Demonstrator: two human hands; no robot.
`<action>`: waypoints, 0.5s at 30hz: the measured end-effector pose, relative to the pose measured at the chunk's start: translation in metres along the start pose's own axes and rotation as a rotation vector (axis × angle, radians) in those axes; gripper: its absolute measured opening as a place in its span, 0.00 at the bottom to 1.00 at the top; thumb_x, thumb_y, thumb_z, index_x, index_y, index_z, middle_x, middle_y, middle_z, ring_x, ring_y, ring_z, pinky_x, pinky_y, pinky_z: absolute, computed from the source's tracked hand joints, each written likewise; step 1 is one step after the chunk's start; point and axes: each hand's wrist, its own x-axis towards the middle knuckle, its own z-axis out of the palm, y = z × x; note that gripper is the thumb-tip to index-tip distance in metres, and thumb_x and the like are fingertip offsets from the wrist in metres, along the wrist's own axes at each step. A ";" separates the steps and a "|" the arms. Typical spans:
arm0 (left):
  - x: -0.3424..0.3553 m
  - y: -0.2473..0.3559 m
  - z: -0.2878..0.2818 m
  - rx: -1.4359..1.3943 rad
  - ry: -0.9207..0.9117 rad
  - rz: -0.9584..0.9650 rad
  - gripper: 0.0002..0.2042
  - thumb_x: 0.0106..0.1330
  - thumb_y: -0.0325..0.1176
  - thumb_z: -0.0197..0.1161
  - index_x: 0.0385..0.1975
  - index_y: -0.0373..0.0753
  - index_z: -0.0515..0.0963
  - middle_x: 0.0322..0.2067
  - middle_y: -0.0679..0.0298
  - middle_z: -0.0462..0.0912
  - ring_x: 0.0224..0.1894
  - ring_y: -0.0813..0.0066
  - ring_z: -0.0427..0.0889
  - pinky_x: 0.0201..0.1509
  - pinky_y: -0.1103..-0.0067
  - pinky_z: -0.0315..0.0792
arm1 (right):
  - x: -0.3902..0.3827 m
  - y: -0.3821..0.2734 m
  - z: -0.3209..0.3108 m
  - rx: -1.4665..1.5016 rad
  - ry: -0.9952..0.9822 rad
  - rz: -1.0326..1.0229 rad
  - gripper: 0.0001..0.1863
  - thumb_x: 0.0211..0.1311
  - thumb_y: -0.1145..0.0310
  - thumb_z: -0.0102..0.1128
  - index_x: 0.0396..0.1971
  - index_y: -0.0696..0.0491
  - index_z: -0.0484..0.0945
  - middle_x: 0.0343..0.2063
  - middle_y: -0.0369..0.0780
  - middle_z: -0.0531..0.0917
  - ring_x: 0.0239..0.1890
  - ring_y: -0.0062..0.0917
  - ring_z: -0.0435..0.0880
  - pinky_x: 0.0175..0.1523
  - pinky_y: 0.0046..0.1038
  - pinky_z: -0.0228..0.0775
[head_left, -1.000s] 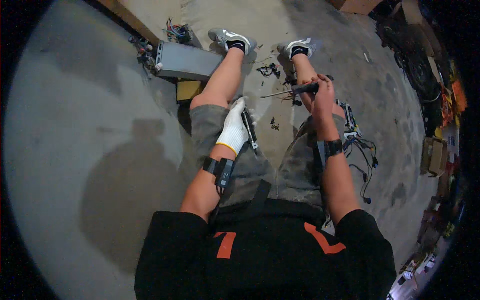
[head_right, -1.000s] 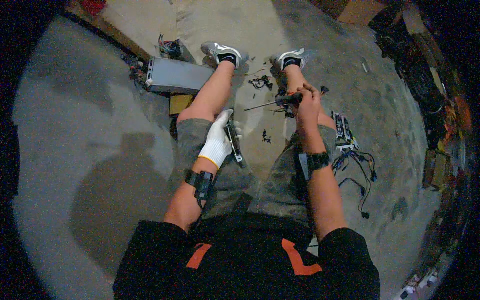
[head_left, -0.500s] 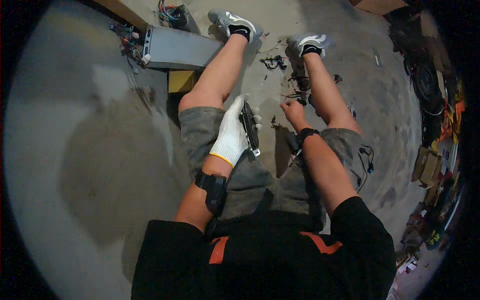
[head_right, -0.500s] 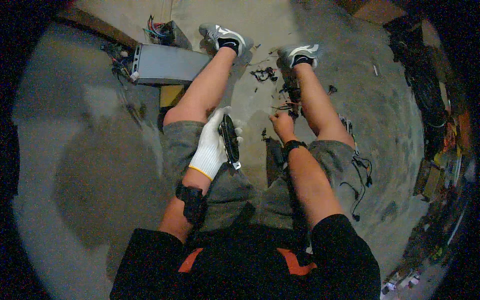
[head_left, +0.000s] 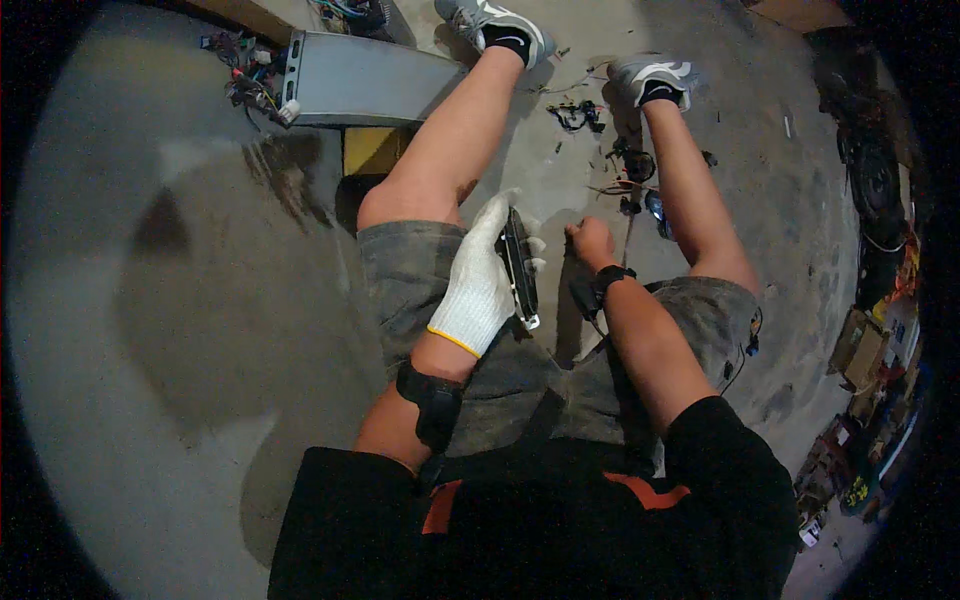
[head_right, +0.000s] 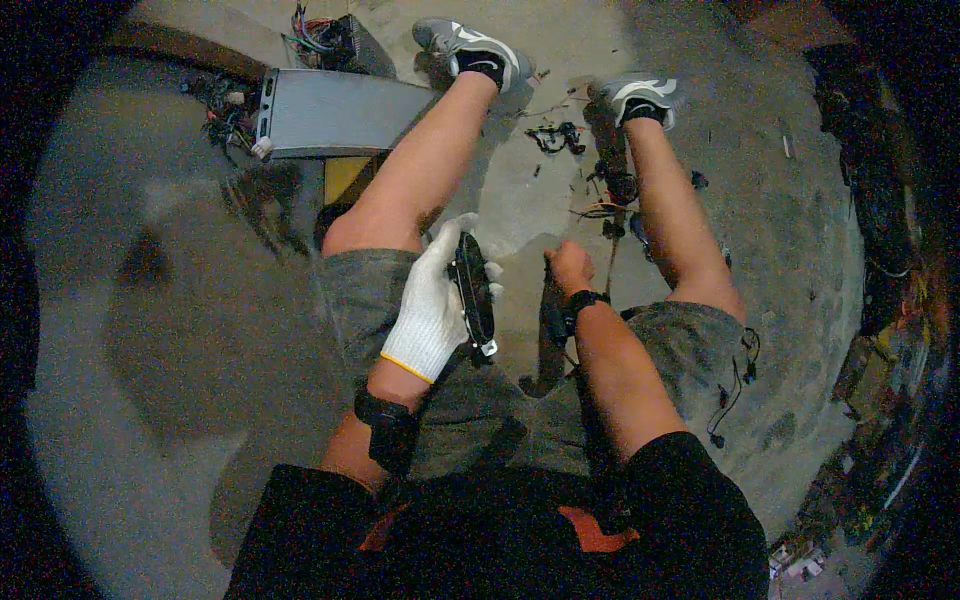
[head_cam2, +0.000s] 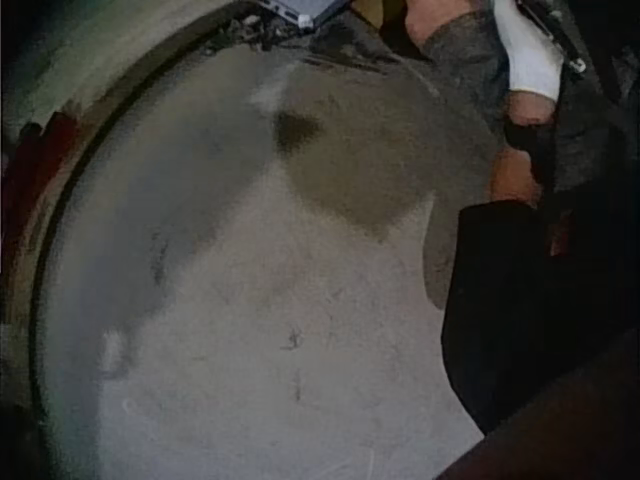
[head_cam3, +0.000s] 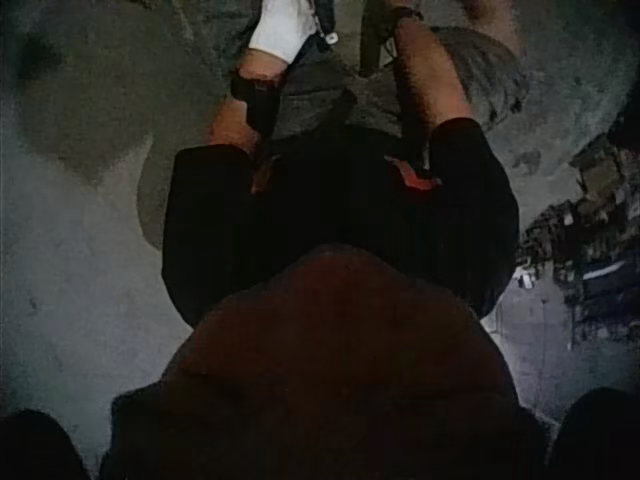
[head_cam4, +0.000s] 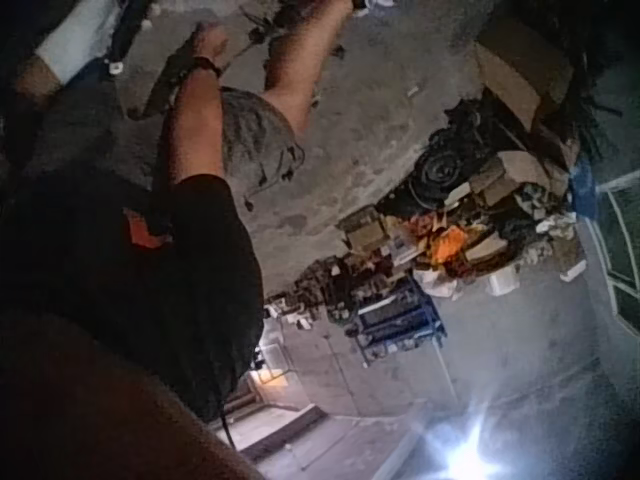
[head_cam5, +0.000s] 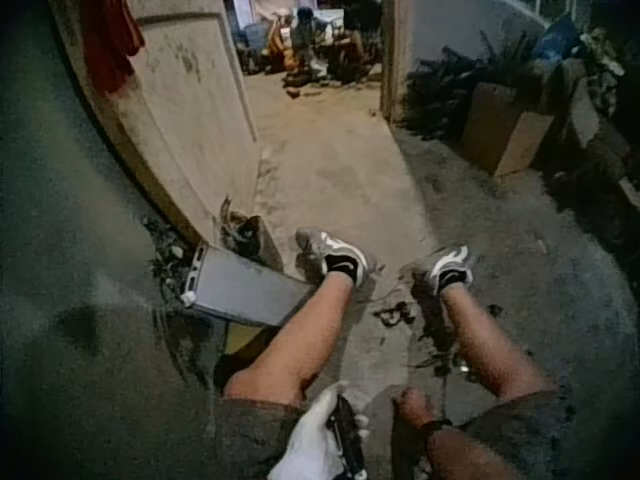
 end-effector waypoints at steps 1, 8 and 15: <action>-0.001 0.001 0.001 0.003 0.012 -0.005 0.18 0.73 0.48 0.54 0.57 0.48 0.72 0.31 0.65 0.77 0.29 0.69 0.80 0.29 0.72 0.78 | 0.001 0.002 0.004 0.001 0.027 0.007 0.22 0.58 0.50 0.63 0.37 0.56 0.83 0.38 0.51 0.85 0.45 0.47 0.83 0.48 0.45 0.74; -0.006 0.000 0.002 -0.041 -0.039 -0.016 0.17 0.73 0.48 0.54 0.56 0.50 0.72 0.34 0.60 0.79 0.31 0.68 0.81 0.32 0.70 0.78 | 0.013 0.017 0.016 0.059 0.050 -0.040 0.19 0.58 0.56 0.62 0.37 0.57 0.83 0.38 0.52 0.84 0.45 0.48 0.83 0.49 0.45 0.74; -0.009 -0.009 -0.007 -0.239 -0.176 0.055 0.16 0.74 0.48 0.52 0.56 0.52 0.72 0.37 0.59 0.79 0.33 0.64 0.80 0.33 0.66 0.78 | -0.031 -0.074 -0.081 0.565 0.151 -0.355 0.19 0.62 0.57 0.62 0.42 0.57 0.84 0.35 0.46 0.87 0.37 0.35 0.86 0.44 0.36 0.76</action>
